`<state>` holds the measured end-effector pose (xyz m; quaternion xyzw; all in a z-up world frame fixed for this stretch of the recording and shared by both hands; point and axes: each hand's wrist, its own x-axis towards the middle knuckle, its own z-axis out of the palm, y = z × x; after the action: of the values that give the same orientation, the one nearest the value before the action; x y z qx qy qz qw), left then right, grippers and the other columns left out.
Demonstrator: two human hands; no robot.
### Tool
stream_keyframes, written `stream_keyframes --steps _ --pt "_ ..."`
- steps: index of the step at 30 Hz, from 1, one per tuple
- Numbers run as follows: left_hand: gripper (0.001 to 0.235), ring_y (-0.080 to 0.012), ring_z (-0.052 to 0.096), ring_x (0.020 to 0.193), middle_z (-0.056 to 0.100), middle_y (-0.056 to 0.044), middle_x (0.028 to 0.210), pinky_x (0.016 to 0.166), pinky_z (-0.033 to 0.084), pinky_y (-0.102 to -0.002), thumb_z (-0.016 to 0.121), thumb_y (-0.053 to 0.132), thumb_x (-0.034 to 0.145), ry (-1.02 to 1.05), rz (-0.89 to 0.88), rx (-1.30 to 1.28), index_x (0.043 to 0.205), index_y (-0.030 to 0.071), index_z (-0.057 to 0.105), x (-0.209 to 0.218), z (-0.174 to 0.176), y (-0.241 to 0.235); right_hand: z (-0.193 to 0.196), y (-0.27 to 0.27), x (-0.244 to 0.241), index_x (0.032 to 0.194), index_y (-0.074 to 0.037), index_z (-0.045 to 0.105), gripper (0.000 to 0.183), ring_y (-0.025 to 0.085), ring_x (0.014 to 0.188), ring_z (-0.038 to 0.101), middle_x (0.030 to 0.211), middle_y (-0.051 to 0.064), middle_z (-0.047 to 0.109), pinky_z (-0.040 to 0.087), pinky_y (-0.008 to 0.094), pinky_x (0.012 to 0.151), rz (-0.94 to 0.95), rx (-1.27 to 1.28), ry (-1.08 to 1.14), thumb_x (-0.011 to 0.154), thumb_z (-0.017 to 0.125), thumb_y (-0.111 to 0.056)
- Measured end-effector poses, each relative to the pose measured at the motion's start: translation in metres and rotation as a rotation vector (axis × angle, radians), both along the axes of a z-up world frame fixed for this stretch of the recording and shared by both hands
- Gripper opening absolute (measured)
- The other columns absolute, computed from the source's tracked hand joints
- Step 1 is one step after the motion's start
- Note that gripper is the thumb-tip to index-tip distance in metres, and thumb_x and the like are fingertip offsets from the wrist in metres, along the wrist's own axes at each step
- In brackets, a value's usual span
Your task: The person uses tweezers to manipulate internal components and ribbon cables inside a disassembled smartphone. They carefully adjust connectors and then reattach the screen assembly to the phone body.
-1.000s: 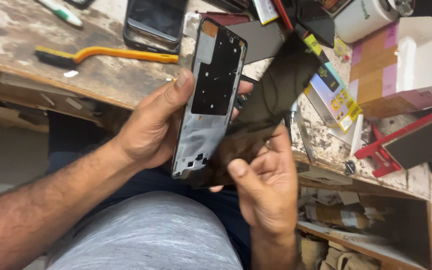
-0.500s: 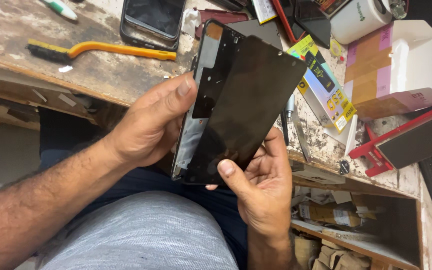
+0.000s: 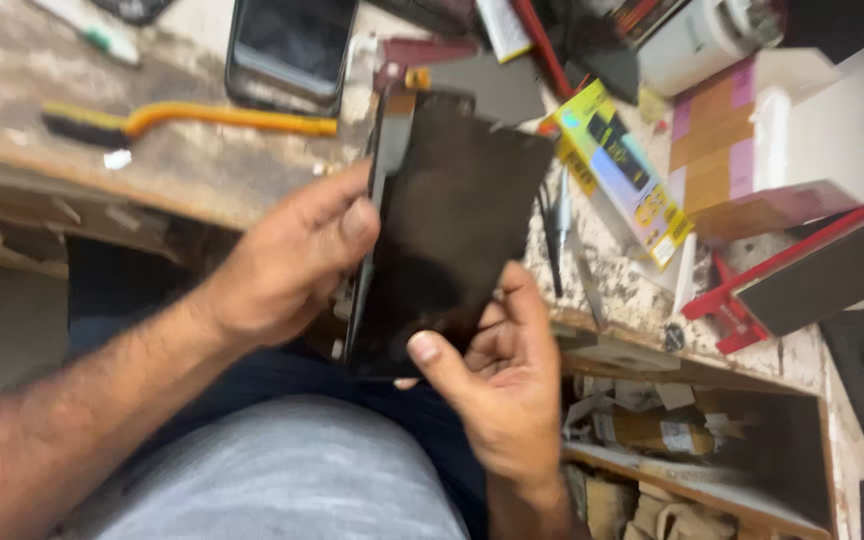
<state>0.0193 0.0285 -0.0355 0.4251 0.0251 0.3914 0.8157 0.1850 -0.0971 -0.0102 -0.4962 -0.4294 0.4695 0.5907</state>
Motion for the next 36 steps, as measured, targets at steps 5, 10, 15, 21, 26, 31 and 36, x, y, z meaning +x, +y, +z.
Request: stream_keyframes --steps 5,10,15,21,26,31,36 --pt "0.072 -0.0265 0.059 0.127 0.059 -0.017 0.141 0.103 0.050 -0.044 0.062 0.040 0.100 -0.016 -0.053 -0.160 0.153 -0.001 0.038 0.002 0.005 0.005 0.002 0.026 -0.006 0.156 -0.012 0.024 0.088 0.017 0.090 0.074 0.111 0.015 0.074 0.064 0.032 0.064 0.038 0.004 0.067 0.084 0.069 0.009" --pt "0.073 -0.0270 0.058 0.129 0.058 -0.018 0.143 0.106 0.049 -0.046 0.062 0.041 0.100 -0.026 -0.071 -0.183 0.154 -0.002 0.039 -0.004 -0.036 0.004 -0.006 0.016 -0.003 0.166 -0.016 0.015 0.101 0.017 0.087 0.073 0.102 0.016 0.075 0.064 0.030 0.065 0.032 -0.052 -0.009 0.086 0.071 0.009" --pt "0.071 -0.0264 0.056 0.133 0.057 -0.017 0.145 0.110 0.047 -0.046 0.064 0.039 0.098 -0.021 -0.070 -0.174 0.153 0.000 0.039 -0.004 -0.037 0.004 -0.003 0.019 -0.007 0.165 -0.011 0.015 0.099 0.018 0.103 0.071 0.117 0.013 0.074 0.058 0.029 0.086 0.052 0.047 -0.062 0.086 0.070 0.010" --pt "0.071 -0.0279 0.053 0.136 0.055 -0.018 0.146 0.112 0.045 -0.048 0.065 0.038 0.100 -0.031 -0.073 -0.159 0.153 -0.001 0.040 -0.004 -0.039 0.007 -0.002 0.016 -0.013 0.161 -0.006 0.030 0.090 0.019 0.110 0.068 0.132 0.016 0.059 0.058 0.029 0.088 -0.097 0.131 -0.419 0.084 0.076 0.004" --pt "0.072 -0.0260 0.045 0.144 0.050 -0.016 0.154 0.119 0.036 -0.045 0.067 0.036 0.100 -0.032 -0.025 -0.054 0.155 -0.002 0.039 -0.001 -0.040 0.004 0.001 0.013 -0.012 0.156 -0.004 0.040 0.082 0.027 0.119 0.065 0.138 0.019 0.055 0.056 0.033 0.091 -0.191 0.249 -0.906 0.085 0.080 -0.011" --pt "0.072 -0.0288 0.044 0.146 0.049 -0.018 0.155 0.121 0.036 -0.049 0.066 0.035 0.101 -0.054 -0.060 -0.061 0.155 -0.001 0.036 0.001 -0.034 0.004 0.004 0.009 -0.022 0.153 -0.007 0.048 0.076 0.030 0.114 0.065 0.141 0.022 0.050 0.058 0.038 0.095 -0.214 0.253 -1.048 0.086 0.081 -0.017" --pt "0.074 -0.0328 0.044 0.148 0.046 -0.020 0.158 0.123 0.036 -0.052 0.066 0.037 0.102 -0.079 -0.086 -0.020 0.157 0.000 0.034 0.003 -0.027 0.004 0.008 0.008 -0.025 0.152 -0.008 0.049 0.072 0.034 0.116 0.062 0.143 0.022 0.050 0.056 0.041 0.093 -0.248 0.261 -1.251 0.088 0.077 -0.025"
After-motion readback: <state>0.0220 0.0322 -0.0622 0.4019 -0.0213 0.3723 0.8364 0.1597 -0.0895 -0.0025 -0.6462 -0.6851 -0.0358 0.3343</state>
